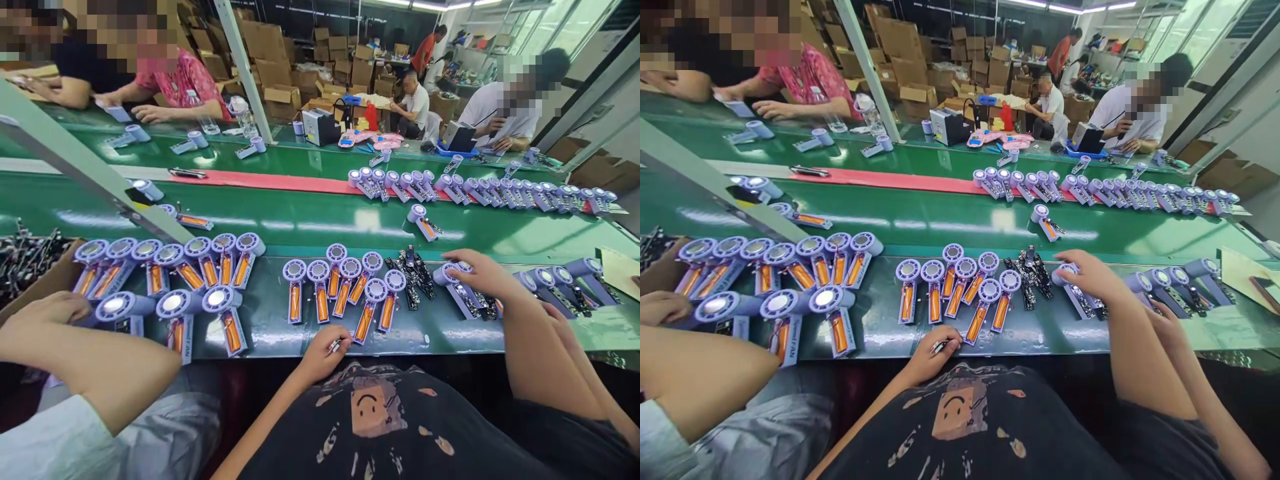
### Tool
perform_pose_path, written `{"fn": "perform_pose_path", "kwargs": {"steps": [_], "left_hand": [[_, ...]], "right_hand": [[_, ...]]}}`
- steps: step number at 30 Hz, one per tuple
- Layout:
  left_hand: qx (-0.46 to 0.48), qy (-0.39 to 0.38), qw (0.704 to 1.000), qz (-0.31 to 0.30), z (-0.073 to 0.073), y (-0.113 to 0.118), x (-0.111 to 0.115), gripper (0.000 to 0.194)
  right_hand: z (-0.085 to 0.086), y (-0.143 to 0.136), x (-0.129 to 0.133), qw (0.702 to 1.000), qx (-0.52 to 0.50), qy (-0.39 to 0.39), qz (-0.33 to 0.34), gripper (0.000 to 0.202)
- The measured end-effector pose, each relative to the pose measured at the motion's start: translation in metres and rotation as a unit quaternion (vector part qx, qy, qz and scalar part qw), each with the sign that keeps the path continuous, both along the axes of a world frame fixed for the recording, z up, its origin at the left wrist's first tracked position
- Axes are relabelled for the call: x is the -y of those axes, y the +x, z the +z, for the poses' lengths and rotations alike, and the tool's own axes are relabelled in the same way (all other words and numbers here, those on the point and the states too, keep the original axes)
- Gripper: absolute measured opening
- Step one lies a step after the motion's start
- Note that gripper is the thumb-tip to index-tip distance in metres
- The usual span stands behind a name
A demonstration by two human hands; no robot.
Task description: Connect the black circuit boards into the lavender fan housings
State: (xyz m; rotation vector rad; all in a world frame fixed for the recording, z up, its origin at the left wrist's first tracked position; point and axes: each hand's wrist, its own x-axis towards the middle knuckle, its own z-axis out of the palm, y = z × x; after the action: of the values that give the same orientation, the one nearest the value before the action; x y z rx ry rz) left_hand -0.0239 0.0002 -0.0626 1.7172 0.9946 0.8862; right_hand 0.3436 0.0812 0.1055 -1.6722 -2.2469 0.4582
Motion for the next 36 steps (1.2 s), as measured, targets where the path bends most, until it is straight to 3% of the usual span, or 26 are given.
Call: {"fn": "perform_pose_path", "kwargs": {"steps": [2, 5, 8, 11, 14, 17, 19, 24, 26, 29, 31, 34, 36], "left_hand": [[0.023, -0.025, 0.999, 0.005, 0.000, 0.000, 0.000, 0.054], [0.073, -0.075, 0.994, 0.032, 0.001, 0.001, 0.000, 0.059], [0.131, -0.139, 0.979, 0.069, 0.003, -0.001, 0.004, 0.057], [0.170, -0.197, 0.962, 0.076, 0.008, -0.005, 0.013, 0.052], [0.238, -0.252, 0.936, 0.055, 0.016, -0.007, 0.024, 0.053], [0.329, -0.320, 0.888, 0.022, 0.024, -0.007, 0.031, 0.053], [0.340, -0.344, 0.875, 0.001, 0.028, -0.005, 0.031, 0.048], [0.247, -0.327, 0.909, -0.079, 0.039, 0.008, 0.023, 0.034], [0.234, -0.305, 0.921, -0.063, 0.041, 0.013, 0.018, 0.026], [0.243, -0.270, 0.932, 0.015, 0.042, 0.017, 0.014, 0.017], [0.216, -0.232, 0.948, 0.039, 0.046, 0.019, 0.011, 0.015], [0.056, -0.118, 0.991, -0.006, 0.057, 0.029, 0.008, 0.014], [-0.081, -0.006, 0.995, -0.066, 0.064, 0.041, 0.004, 0.013]], "right_hand": [[-0.012, -0.032, 0.000, 0.991, -0.052, -0.037, 0.121, 0.034], [-0.035, -0.083, 0.012, 0.948, -0.129, -0.124, 0.264, 0.034], [-0.068, -0.128, 0.035, 0.923, -0.221, -0.156, 0.274, 0.030], [-0.099, -0.154, 0.060, 0.926, -0.261, -0.120, 0.243, 0.023], [-0.118, -0.154, 0.075, 0.930, -0.232, -0.013, 0.286, 0.020], [-0.123, -0.137, 0.081, 0.925, -0.193, 0.083, 0.317, 0.019], [-0.122, -0.127, 0.085, 0.930, -0.193, 0.092, 0.299, 0.019], [-0.120, -0.124, 0.097, 0.945, -0.258, 0.028, 0.198, 0.028], [-0.120, -0.123, 0.095, 0.953, -0.268, 0.062, 0.128, 0.028], [-0.121, -0.112, 0.082, 0.966, -0.229, 0.124, -0.010, 0.023], [-0.125, -0.100, 0.071, 0.969, -0.203, 0.128, -0.064, 0.021], [-0.134, -0.091, 0.059, 0.972, -0.209, 0.076, -0.070, 0.032], [-0.140, -0.094, 0.055, 0.970, -0.230, 0.038, -0.074, 0.039]]}}
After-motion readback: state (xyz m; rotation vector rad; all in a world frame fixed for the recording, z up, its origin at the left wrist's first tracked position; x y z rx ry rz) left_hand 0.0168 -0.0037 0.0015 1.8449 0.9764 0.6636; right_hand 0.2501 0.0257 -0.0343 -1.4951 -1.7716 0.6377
